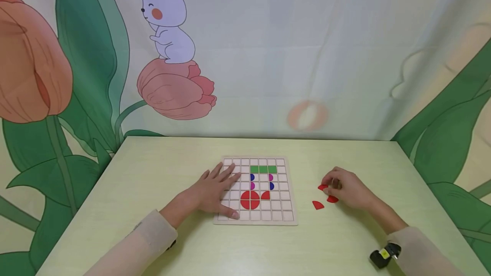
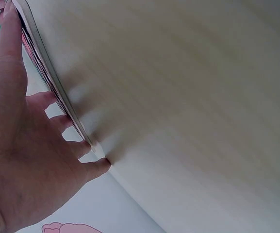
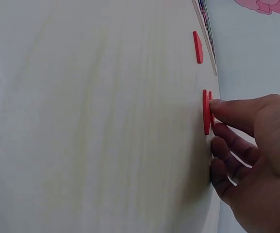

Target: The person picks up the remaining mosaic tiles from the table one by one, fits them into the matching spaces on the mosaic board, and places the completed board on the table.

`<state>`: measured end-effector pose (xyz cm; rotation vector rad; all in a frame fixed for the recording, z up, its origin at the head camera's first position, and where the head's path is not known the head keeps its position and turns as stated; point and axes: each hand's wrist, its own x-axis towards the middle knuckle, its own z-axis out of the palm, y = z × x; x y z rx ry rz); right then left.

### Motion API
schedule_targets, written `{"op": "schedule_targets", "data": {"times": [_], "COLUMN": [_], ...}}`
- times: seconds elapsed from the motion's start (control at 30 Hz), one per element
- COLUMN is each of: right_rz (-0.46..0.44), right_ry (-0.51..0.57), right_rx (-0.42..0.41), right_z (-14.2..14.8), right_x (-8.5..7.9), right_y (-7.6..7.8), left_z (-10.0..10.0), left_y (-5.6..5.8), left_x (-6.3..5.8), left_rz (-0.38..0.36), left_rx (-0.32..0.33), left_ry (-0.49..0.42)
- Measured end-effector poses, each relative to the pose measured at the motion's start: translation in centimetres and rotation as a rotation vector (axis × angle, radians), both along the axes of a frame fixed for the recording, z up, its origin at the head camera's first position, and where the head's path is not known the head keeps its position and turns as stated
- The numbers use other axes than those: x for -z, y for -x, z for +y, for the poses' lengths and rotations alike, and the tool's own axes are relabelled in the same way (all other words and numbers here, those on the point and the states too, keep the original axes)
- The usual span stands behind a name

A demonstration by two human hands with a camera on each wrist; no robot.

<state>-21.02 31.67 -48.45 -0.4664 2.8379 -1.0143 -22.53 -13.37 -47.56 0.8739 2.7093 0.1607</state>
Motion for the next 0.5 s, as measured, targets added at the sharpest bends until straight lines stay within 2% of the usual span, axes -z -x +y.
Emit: {"op": "schedule_targets", "data": {"times": [0.27,0.5], "right_rz": [-0.036,0.029], "right_ry": [0.019,0.025], "right_rx": [0.009,-0.003], "right_z": [-0.4,-2.0], "right_x": [-0.2,-0.9], "right_y": [0.3,1.1], "left_z": [0.0,0.0], "left_y": [0.0,0.0], "left_x": [-0.1,0.0], "left_rz": [-0.004,0.001], "left_rx": [-0.004,-0.002], "left_ry": [0.006,0.005]}}
